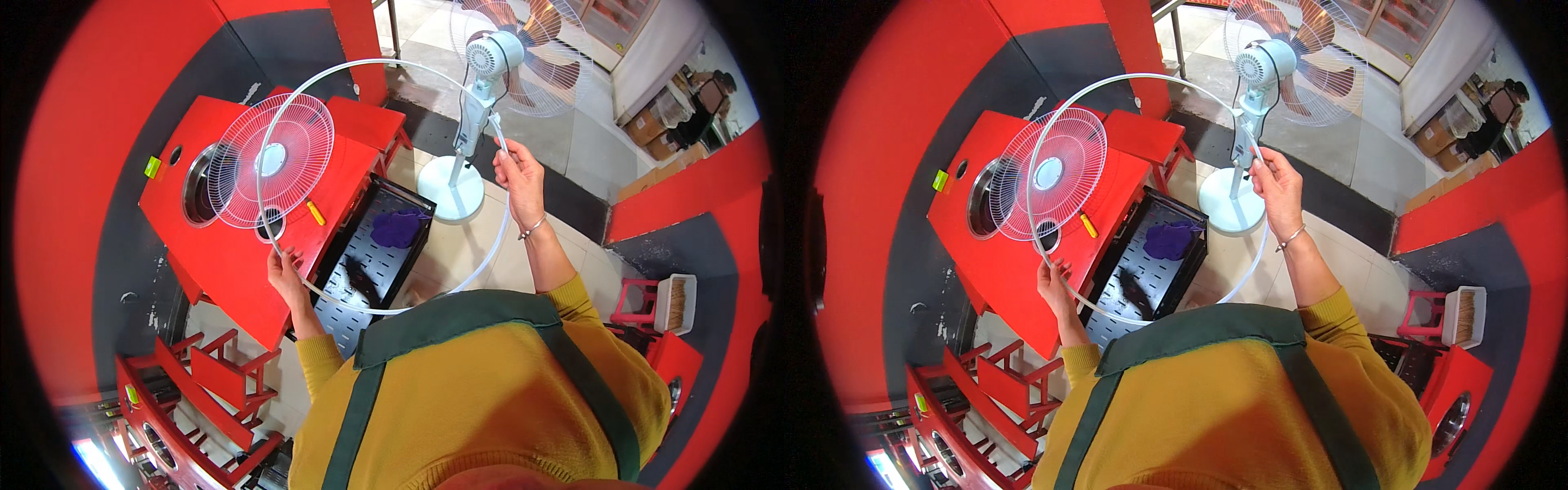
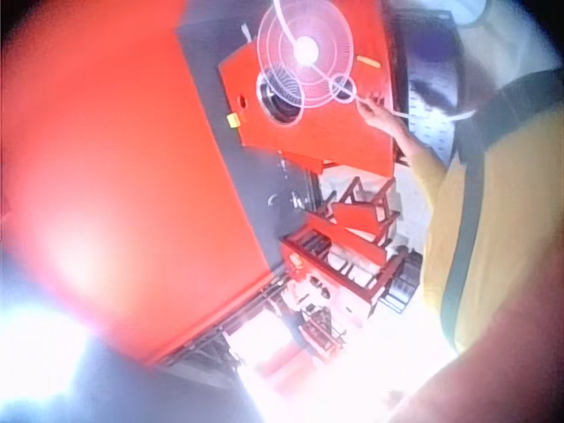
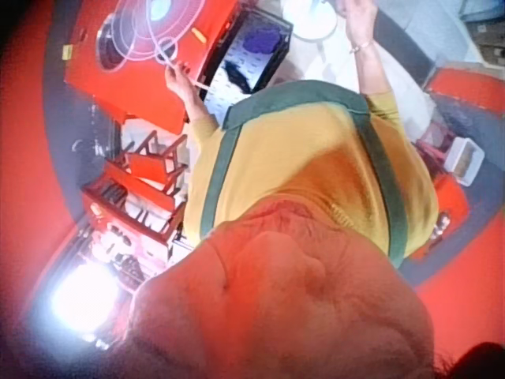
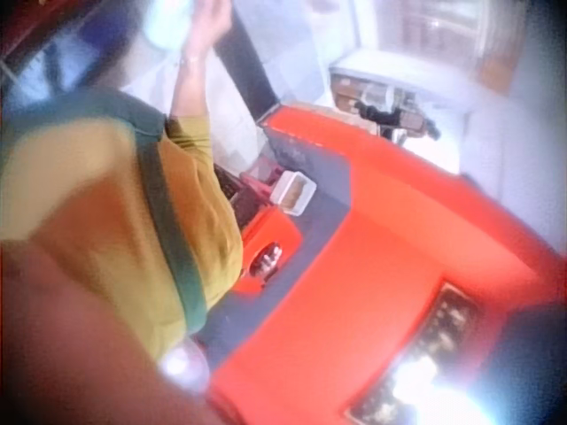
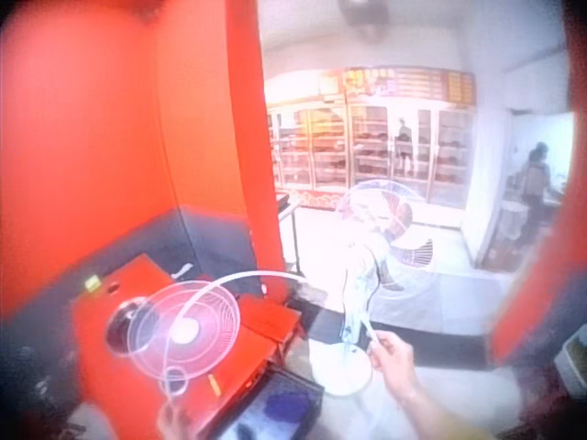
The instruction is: The person assembles a standing fan by attaching the fan blade to the motor hub, securing it with a nut, and then fitting the front and rear wire cages. They use a cloth to wipe the blade and handle the components by hand, completing the assembly on a tiled floor.
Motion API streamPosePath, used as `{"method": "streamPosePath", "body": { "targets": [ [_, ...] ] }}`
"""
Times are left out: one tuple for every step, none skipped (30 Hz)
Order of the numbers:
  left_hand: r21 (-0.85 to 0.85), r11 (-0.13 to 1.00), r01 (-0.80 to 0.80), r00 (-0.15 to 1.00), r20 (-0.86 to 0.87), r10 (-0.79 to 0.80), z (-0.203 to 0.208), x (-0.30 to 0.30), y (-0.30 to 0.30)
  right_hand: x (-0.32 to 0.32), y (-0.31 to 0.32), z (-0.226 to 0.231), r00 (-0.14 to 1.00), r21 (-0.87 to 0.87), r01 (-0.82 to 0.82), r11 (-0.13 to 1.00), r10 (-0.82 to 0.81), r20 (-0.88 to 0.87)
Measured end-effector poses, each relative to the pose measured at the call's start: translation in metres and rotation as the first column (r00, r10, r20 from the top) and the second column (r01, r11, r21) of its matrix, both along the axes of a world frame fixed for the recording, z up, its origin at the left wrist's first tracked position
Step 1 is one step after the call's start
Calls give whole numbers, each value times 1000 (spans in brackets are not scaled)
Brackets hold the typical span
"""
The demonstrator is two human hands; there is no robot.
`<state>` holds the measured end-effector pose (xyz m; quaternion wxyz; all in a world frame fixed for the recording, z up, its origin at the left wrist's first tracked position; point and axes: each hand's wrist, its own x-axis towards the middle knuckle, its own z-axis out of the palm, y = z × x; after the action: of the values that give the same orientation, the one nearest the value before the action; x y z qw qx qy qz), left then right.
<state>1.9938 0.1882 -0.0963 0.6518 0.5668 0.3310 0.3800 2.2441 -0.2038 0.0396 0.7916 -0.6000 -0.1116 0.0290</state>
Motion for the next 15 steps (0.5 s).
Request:
{"method": "streamPosePath", "body": {
  "targets": [
    [-17, 1000, -7, 1000, -30, 6, -2, 2, -1, -2, -1, 3, 1000, -21, 14, 1000, -14, -2],
    [-26, 1000, 4, 999, -43, -5, -5, 4, -1, -3, -1, 5, 999, -35, 36, 999, -36, 1],
    [-31, 999, 21, 999, -47, -23, -7, 6, -1, -5, -1, 6, 998, -46, 61, 997, -62, -2],
    [-52, 999, 8, 998, -70, -12, -10, 7, 1, -8, -1, 8, 997, -59, 74, 995, -75, -5],
    [-52, 999, 11, 997, -79, -15, -13, 7, 3, -9, -1, 9, 997, -99, 71, 993, -71, 11],
    [-50, 999, 13, 996, -87, -17, -17, 6, 4, -11, 0, 8, 998, -81, 57, 995, -55, 31],
    [-48, 999, 11, 995, -96, -16, -20, 3, 8, -14, 3, 7, 998, -68, 53, 996, -51, 29],
    [-62, 998, -6, 995, -96, 0, -24, 2, 12, -16, 5, 6, 998, -79, 57, 995, -54, 43],
    [-67, 998, -15, 994, -105, 8, -28, 3, 17, -18, 7, 4, 997, -86, 55, 995, -50, 55],
    [-71, 997, -31, 993, -116, 23, -32, 4, 22, -20, 12, 1, 997, -88, 36, 995, -29, 72],
    [-92, 992, -83, 984, -166, 67, -35, 1, 29, -21, 15, -1, 994, -138, 100, 985, -92, 65],
    [-70, 995, -67, 992, -115, 59, -38, 1, 35, -22, 18, -3, 991, -180, 130, 975, -121, 61],
    [-98, 993, -70, 995, -84, 62, -40, 2, 42, -23, 24, -5, 990, -220, 139, 966, -130, 54],
    [-30, 997, -72, 994, -86, 70, -43, 0, 47, -25, 29, -8, 994, -208, 104, 973, -99, 36],
    [15, 998, -64, 993, -102, 66, -43, -3, 56, -24, 35, -11, 997, -197, 73, 978, -70, 22]
  ]
}}
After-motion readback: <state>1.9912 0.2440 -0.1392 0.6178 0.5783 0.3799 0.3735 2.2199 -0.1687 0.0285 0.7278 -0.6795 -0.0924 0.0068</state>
